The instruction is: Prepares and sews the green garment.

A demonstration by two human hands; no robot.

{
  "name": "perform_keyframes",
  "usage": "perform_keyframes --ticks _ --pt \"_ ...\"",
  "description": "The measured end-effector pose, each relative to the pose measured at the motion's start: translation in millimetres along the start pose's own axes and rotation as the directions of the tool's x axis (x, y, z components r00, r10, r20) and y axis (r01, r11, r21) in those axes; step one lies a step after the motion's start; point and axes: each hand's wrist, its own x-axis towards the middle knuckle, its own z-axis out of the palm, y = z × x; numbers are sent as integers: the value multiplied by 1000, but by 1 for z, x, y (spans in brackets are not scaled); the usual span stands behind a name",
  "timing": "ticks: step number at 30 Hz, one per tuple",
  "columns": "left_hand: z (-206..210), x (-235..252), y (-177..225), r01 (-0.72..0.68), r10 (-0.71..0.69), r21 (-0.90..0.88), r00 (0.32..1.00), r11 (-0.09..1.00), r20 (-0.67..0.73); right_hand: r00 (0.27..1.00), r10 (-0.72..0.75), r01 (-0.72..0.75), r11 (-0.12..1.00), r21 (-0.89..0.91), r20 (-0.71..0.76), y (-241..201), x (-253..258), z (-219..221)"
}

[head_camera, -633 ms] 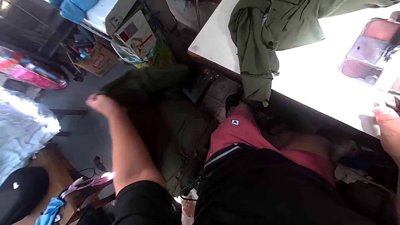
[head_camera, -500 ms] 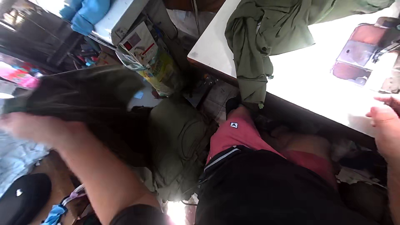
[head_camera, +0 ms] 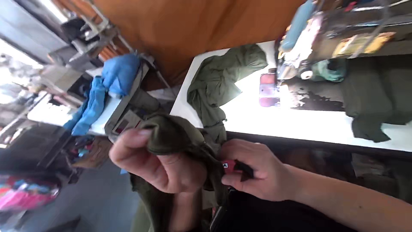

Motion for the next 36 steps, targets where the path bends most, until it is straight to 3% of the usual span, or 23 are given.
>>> perform_keyframes --ticks 5,7,9,13,15,17,20,21,23,26,28,30,31,33,35,36 --pt "36 -27 -25 94 -92 -148 996 985 20 970 78 -88 996 -34 -230 11 -18 -8" --pt "45 -34 -31 100 -94 -190 995 977 37 953 13 -67 984 -167 -304 15 -22 -8" --pt "51 -38 -35 113 -103 -207 993 972 59 939 -31 -71 958 -280 -342 20 -24 -8" --pt "55 -42 -41 146 -122 -248 986 958 110 925 6 -117 956 -269 -380 31 -27 -9" --pt "48 -40 -45 131 -90 -179 972 975 217 925 -36 -114 923 -367 -378 37 -29 -17" --pt "26 -34 -54 -5 -25 70 906 998 422 918 -120 -127 815 -566 -379 46 -34 -38" --pt "-9 -30 -71 -392 38 376 733 840 679 893 -239 -179 589 -788 -381 60 -54 -82" --pt "-20 -35 -80 -439 22 392 688 808 725 889 -270 -184 529 -828 -369 62 -61 -92" --pt "-37 -52 -94 -429 -21 418 678 801 735 887 -303 -185 459 -869 -349 64 -73 -100" --pt "-49 -72 -103 -205 -122 411 756 888 643 871 -286 -223 495 -840 -400 69 -85 -100" --pt "-48 -74 -101 84 -236 259 730 962 641 854 -207 -288 576 -765 -477 70 -93 -99" --pt "-31 -62 -93 314 -282 69 708 947 647 838 -95 -337 683 -647 -537 63 -100 -93" --pt "-18 -50 -88 336 -262 10 716 942 647 838 -42 -349 726 -593 -545 58 -104 -89" --pt "15 -21 -83 235 -182 9 728 972 662 856 44 -348 785 -512 -515 47 -111 -83" --pt "55 3 -89 8 -75 95 673 995 735 869 139 -381 801 -461 -476 39 -117 -80" --pt "80 8 -96 -114 -69 173 609 978 790 853 229 -452 773 -445 -469 36 -119 -79"
